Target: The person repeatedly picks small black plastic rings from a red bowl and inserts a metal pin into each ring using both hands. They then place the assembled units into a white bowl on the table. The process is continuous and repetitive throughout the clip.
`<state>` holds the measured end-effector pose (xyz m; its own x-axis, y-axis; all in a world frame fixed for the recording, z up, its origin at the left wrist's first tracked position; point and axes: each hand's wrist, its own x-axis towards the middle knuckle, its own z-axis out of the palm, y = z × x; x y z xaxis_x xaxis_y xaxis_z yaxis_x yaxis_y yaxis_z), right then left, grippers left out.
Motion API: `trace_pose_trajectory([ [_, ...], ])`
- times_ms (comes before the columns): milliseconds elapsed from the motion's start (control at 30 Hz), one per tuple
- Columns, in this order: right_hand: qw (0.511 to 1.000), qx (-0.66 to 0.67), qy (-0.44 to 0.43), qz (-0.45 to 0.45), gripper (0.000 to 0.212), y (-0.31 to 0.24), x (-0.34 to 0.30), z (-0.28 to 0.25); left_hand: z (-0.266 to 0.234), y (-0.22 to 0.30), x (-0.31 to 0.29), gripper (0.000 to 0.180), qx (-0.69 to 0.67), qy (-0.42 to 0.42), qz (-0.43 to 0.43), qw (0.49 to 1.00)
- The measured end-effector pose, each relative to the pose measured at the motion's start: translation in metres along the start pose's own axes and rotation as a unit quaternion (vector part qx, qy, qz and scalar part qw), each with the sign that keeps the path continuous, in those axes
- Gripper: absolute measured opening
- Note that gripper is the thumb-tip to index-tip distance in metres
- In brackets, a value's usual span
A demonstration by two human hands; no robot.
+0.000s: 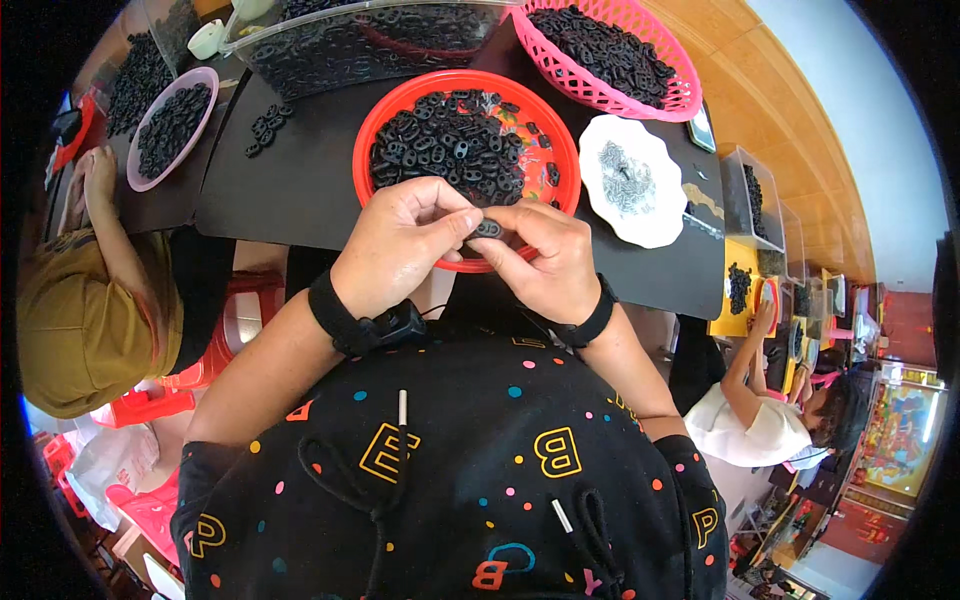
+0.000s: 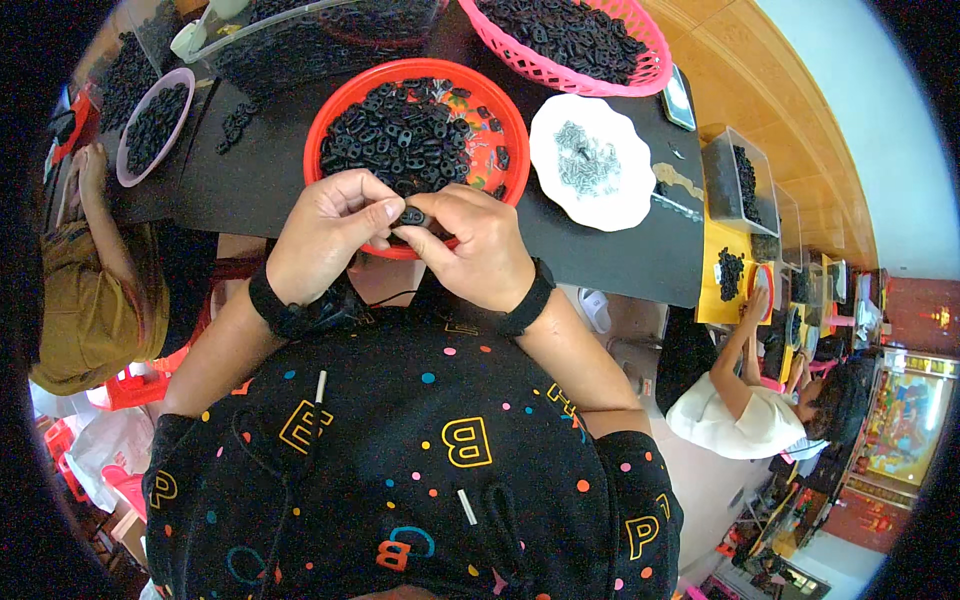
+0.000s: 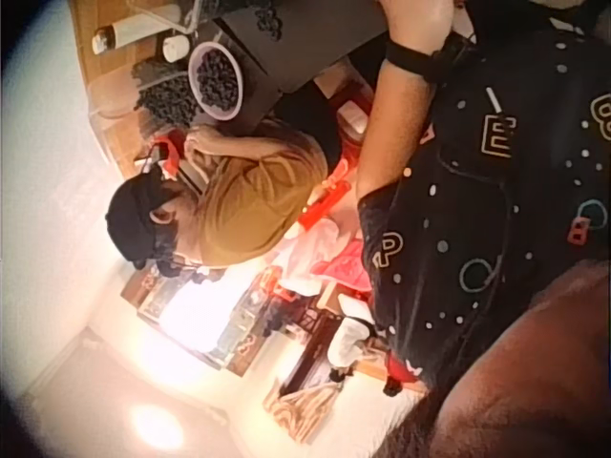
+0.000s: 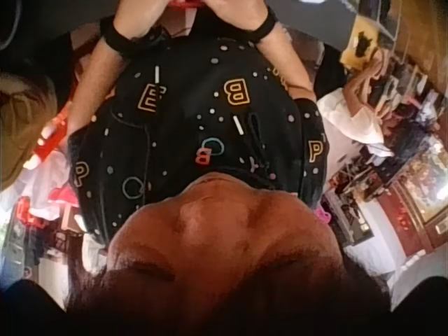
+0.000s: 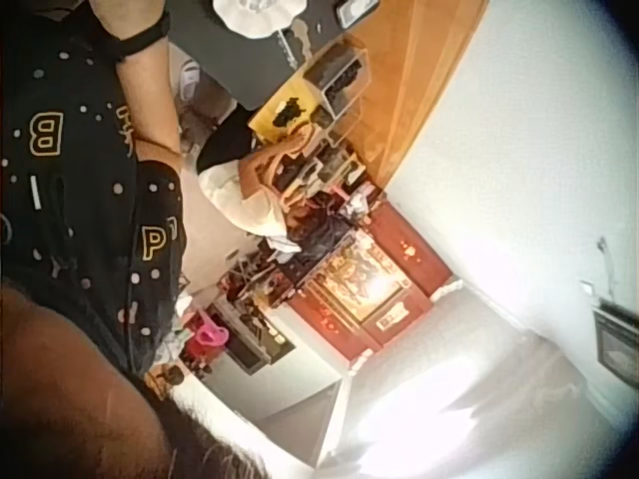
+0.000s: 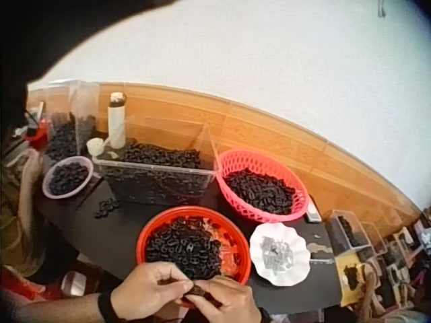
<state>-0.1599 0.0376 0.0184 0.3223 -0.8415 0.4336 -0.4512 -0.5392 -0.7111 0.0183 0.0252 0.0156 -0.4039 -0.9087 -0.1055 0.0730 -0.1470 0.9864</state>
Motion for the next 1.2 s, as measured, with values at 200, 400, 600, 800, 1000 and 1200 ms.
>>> trace_pose_trajectory([
  [200,0.979,0.078,-0.133,0.131,0.008,0.007,0.003,-0.023,-0.015,-0.014,0.005,0.015,0.268,0.117,0.116,0.949],
  [400,0.954,0.102,0.238,0.147,0.030,0.027,0.065,-0.073,-0.016,-0.012,0.004,0.020,0.485,0.038,0.205,0.849],
  [600,0.980,0.005,0.106,0.170,0.024,0.045,0.037,-0.049,-0.016,-0.015,0.008,0.015,0.489,0.035,0.199,0.849],
  [800,0.979,-0.178,-0.102,-0.014,0.021,0.026,0.011,-0.012,-0.012,-0.019,0.014,0.012,0.486,0.051,0.184,0.853],
  [1000,0.977,-0.172,-0.125,-0.007,0.013,0.030,0.014,-0.007,-0.009,-0.020,0.019,0.007,0.369,0.113,0.192,0.903],
  [1200,0.980,-0.142,-0.122,0.061,0.012,0.031,0.015,-0.011,-0.023,-0.029,0.023,0.007,0.176,0.129,0.079,0.973],
])
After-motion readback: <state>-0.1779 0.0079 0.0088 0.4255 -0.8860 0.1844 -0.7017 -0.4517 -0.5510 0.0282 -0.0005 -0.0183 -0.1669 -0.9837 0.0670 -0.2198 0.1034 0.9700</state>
